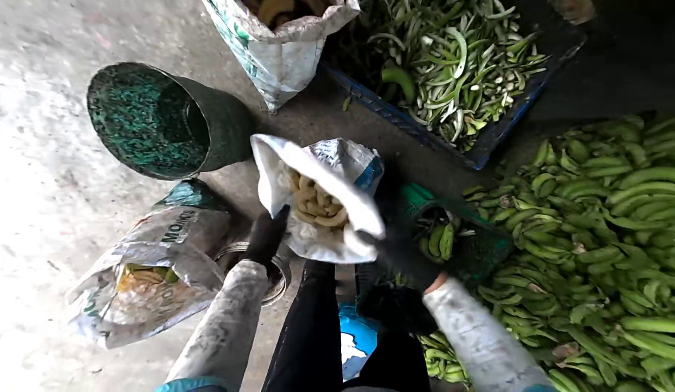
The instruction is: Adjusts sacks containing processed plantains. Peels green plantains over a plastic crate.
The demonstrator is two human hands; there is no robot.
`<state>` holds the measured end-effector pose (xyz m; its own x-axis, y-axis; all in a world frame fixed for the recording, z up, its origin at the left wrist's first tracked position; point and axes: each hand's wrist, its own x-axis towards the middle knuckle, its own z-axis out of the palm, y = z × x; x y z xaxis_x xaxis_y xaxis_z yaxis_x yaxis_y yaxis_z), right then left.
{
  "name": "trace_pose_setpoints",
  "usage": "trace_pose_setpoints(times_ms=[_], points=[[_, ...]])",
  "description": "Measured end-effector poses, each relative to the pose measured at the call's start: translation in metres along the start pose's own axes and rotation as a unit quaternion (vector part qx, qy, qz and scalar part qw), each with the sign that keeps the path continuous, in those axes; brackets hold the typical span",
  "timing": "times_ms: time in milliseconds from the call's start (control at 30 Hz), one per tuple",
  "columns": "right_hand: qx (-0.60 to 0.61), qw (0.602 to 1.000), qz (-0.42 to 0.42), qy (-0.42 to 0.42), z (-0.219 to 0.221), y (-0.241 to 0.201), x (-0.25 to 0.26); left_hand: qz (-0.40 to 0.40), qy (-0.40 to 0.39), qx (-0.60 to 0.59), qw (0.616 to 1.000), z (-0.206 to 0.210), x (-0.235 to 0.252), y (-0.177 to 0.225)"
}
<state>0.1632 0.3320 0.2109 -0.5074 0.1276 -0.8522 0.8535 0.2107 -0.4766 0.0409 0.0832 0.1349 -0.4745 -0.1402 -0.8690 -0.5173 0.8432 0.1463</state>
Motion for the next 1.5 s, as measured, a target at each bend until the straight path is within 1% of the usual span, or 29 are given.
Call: trace_pose_setpoints(times_ms=[67,133,200,267,333,367,400,467,533,600,633,667,700,767,800,867,933,967,1000,1033,1067,1100,1167,1233,1300,1333,1400,1433,1500], points=[[-0.046,0.988,0.078,0.126,-0.05,0.042,0.009,0.058,-0.04,0.077,0.995,0.001,-0.045,0.03],[-0.085,0.973,0.114,0.179,-0.088,0.066,0.007,0.103,-0.092,0.106,0.985,-0.005,-0.085,0.04],[-0.075,0.963,0.135,0.219,-0.097,0.077,0.002,0.115,-0.103,0.058,0.986,-0.015,-0.101,0.033],[-0.043,0.954,0.152,0.256,-0.087,0.073,-0.001,0.096,-0.06,-0.015,0.993,-0.028,-0.076,0.014],[-0.056,0.966,0.128,0.218,-0.065,0.047,0.0,0.076,-0.021,-0.03,0.996,-0.034,-0.031,0.001],[-0.073,0.975,0.099,0.184,-0.05,0.035,0.002,0.067,-0.011,-0.008,0.998,-0.032,-0.016,0.001],[-0.098,0.982,0.056,0.149,-0.037,0.026,0.001,0.06,-0.009,0.022,0.998,-0.03,-0.013,0.007],[-0.084,0.987,-0.01,0.136,-0.033,0.023,-0.009,0.083,-0.036,0.099,0.991,-0.026,-0.04,0.032],[-0.043,0.982,0.022,0.18,-0.055,0.04,-0.032,0.095,-0.067,0.126,0.985,-0.029,-0.07,0.037],[-0.026,0.964,0.091,0.248,-0.075,0.072,-0.035,0.097,-0.049,0.034,0.993,-0.036,-0.073,0.019],[-0.04,0.958,0.113,0.261,-0.074,0.085,-0.033,0.081,-0.037,-0.017,0.996,-0.036,-0.067,0.005],[-0.077,0.958,0.119,0.251,-0.067,0.092,-0.028,0.06,-0.019,-0.054,0.997,-0.034,-0.059,-0.003],[-0.118,0.961,0.107,0.227,-0.061,0.091,-0.018,0.047,-0.009,-0.067,0.997,-0.033,-0.048,-0.003],[-0.112,0.969,0.085,0.204,-0.058,0.071,-0.001,0.064,-0.025,-0.029,0.997,-0.031,-0.038,0.015],[-0.1,0.973,0.078,0.192,-0.06,0.052,-0.003,0.086,-0.044,0.006,0.995,-0.032,-0.044,0.028],[-0.063,0.979,0.082,0.178,-0.062,0.03,-0.028,0.098,-0.066,0.023,0.993,-0.038,-0.069,0.025],[0.013,0.975,0.047,0.218,-0.066,0.023,-0.046,0.079,-0.027,-0.046,0.995,-0.053,-0.072,0.01],[0.057,0.964,0.041,0.255,-0.064,0.031,-0.05,0.069,-0.003,-0.08,0.994,-0.058,-0.07,-0.002],[0.077,0.95,0.057,0.298,-0.064,0.044,-0.048,0.062,0.016,-0.106,0.992,-0.056,-0.068,-0.012],[0.05,0.942,0.087,0.321,-0.067,0.062,-0.04,0.063,0.025,-0.122,0.99,-0.048,-0.063,-0.016],[-0.016,0.944,0.116,0.31,-0.073,0.078,-0.028,0.071,0.015,-0.121,0.99,-0.038,-0.055,-0.012],[-0.096,0.949,0.133,0.27,-0.081,0.086,-0.018,0.083,-0.005,-0.108,0.991,-0.029,-0.047,-0.004],[-0.178,0.953,0.122,0.214,-0.095,0.067,-0.009,0.117,-0.041,-0.068,0.99,-0.019,-0.042,0.013],[-0.135,0.958,0.116,0.225,-0.097,0.045,-0.016,0.134,-0.048,-0.059,0.988,-0.023,-0.048,0.018],[-0.036,0.957,0.111,0.265,-0.095,0.052,-0.015,0.108,-0.018,-0.126,0.986,-0.022,-0.048,0.011],[-0.029,0.958,0.106,0.265,-0.094,0.059,-0.005,0.088,-0.002,-0.162,0.983,-0.016,-0.038,0.012],[-0.146,0.964,0.101,0.198,-0.093,0.071,0.003,0.056,-0.015,-0.163,0.985,-0.001,-0.028,0.015],[-0.189,0.961,0.105,0.174,-0.096,0.064,0.001,0.061,-0.032,-0.134,0.989,0.002,-0.026,0.02],[-0.194,0.963,0.094,0.16,-0.091,0.028,-0.002,0.088,-0.036,-0.079,0.992,-0.01,-0.017,0.029]])
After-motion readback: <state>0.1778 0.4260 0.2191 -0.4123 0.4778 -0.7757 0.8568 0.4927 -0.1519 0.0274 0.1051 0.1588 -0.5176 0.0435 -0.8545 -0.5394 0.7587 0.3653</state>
